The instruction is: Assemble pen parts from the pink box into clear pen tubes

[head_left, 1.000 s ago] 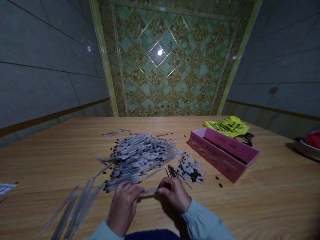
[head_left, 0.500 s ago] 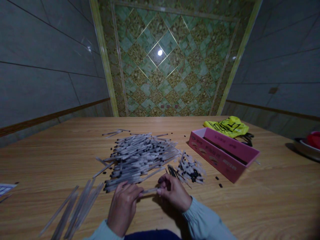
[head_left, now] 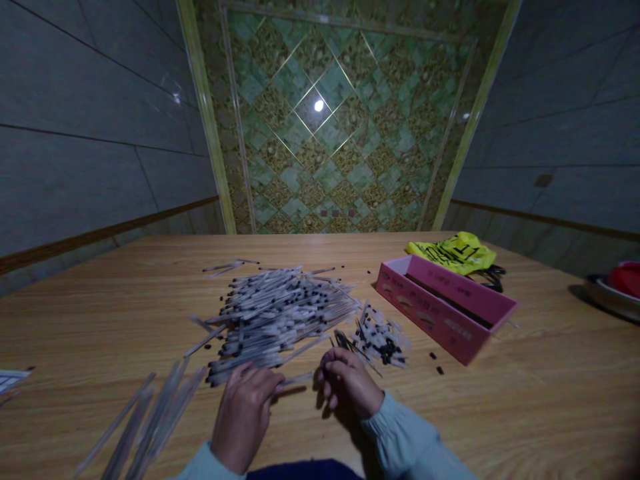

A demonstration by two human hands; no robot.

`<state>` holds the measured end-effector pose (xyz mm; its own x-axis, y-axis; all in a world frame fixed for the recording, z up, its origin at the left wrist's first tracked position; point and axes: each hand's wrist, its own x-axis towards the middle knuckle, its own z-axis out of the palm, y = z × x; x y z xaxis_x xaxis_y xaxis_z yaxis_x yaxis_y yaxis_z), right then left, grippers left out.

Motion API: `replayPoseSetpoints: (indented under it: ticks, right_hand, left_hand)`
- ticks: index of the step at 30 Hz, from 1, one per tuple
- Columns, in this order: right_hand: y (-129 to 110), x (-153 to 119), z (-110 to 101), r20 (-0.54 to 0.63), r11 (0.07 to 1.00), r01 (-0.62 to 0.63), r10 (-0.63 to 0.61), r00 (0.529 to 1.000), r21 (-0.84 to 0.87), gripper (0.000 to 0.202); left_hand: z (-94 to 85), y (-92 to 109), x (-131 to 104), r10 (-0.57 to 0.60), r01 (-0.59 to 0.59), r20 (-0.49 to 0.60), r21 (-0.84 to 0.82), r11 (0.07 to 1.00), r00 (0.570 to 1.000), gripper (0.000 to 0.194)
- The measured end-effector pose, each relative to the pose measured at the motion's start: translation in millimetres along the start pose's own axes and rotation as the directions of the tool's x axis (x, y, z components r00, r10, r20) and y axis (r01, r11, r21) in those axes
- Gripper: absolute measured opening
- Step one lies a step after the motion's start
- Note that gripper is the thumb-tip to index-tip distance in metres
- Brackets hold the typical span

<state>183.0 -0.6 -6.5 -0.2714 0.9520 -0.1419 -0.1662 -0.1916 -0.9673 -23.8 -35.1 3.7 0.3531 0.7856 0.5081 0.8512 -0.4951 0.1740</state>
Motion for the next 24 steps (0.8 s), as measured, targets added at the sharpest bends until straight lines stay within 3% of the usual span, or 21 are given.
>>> replayPoseSetpoints:
  ticks: [6, 8, 11, 14, 16, 19, 21, 24]
  right_hand:
    - [7, -4, 11, 0.051, 0.987, 0.061, -0.054, 0.997, -0.152, 0.043]
    - [8, -3, 9, 0.011, 0.989, 0.077, -0.076, 0.997, -0.123, 0.041]
    - [6, 2, 2, -0.089, 0.993, 0.073, -0.064, 0.994, 0.094, 0.039]
    - [2, 4, -4, -0.039, 0.938, 0.01, 0.004, 0.999, 0.346, 0.039]
    - [1, 3, -4, 0.043, 0.908, -0.064, 0.051, 0.998, 0.415, 0.039]
    - [3, -2, 4, 0.131, 0.907, -0.137, 0.092, 0.987, 0.399, 0.039]
    - [6, -6, 10, 0.171, 0.927, -0.154, 0.1, 0.98, 0.341, 0.04]
    - [9, -10, 15, 0.207, 0.974, -0.14, 0.102, 0.973, 0.177, 0.042]
  left_hand:
    - [-1.3, 4, 1, 0.054, -0.054, -0.003, -0.005, 0.999, 0.999, 0.021]
    - [-3.4, 2, 2, 0.052, -0.052, -0.072, 0.001, 0.999, 0.996, 0.022]
    - [-7.0, -4, 1, -0.123, 0.13, -0.292, 0.006, 0.992, 0.949, 0.045]
    - [-5.6, -10, 0, -0.324, 0.303, -0.402, -0.118, 0.946, 0.856, 0.06]
    - [-0.5, -10, 1, -0.387, 0.312, -0.347, -0.252, 0.916, 0.855, 0.053]
    - [8.1, -3, 3, -0.402, 0.279, -0.166, -0.488, 0.827, 0.901, 0.038]
    - [10.8, 4, 4, -0.395, 0.28, -0.045, -0.634, 0.721, 0.917, 0.032]
    - [9.6, 11, 5, -0.437, 0.347, 0.107, -0.781, 0.519, 0.893, 0.03]
